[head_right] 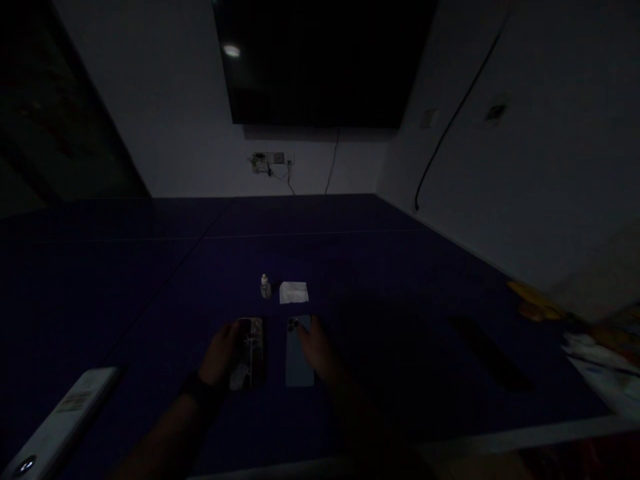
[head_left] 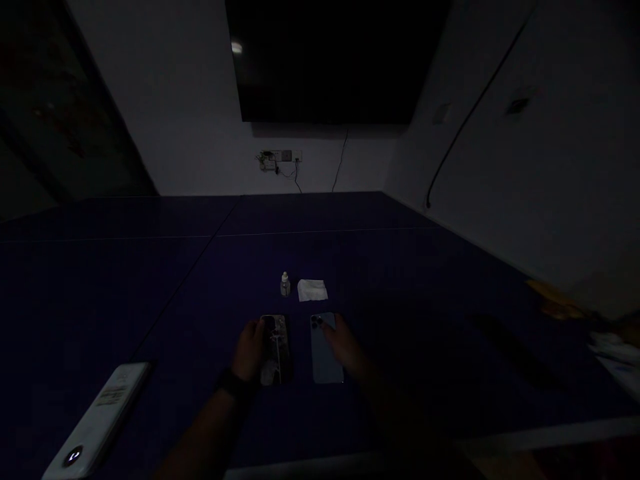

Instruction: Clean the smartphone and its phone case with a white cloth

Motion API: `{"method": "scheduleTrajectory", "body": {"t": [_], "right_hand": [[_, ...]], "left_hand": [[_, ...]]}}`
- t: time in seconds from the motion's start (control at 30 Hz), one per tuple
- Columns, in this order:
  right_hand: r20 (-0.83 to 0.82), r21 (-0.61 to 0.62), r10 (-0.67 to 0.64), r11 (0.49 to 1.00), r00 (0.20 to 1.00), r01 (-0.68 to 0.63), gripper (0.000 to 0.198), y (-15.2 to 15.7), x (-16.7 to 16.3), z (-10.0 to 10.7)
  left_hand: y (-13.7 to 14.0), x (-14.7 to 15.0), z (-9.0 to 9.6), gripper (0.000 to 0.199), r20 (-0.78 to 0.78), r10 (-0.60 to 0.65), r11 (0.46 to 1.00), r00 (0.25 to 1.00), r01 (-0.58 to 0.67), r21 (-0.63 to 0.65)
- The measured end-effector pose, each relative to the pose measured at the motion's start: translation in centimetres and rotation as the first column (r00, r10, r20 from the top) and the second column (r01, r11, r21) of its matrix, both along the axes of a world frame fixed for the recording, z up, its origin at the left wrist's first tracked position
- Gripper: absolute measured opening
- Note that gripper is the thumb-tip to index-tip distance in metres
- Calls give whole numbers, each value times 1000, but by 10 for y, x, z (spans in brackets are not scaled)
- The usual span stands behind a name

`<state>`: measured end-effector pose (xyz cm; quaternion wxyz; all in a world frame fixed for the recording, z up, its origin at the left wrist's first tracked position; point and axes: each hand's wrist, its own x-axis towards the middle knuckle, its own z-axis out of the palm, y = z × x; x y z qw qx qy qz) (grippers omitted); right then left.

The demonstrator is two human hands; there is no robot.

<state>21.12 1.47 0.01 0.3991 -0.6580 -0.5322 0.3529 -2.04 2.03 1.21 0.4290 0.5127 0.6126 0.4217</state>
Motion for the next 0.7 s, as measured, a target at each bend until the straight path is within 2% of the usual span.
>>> {"method": "scheduleTrajectory", "body": {"t": [0.1,0.3,0.5,0.7], "right_hand": [[187,-33,-20,999,982,26,36,3,-3,5],[516,-70,2,997,857,40,31,3,-9,18],[688,-35,-4,999,726,38,31,2,-15,16],[758,-7,-26,999,651,47,30,-2,-16,11]], "left_hand": [[3,-5,4,28,-225,-42,999,973,42,-1],[6,-7,11,28,-563,-102,994,820,102,-32],[6,-2,6,32,-711,-108,989,695,146,-7],[5,0,3,32,-778,-103,988,620,153,-9]]}}
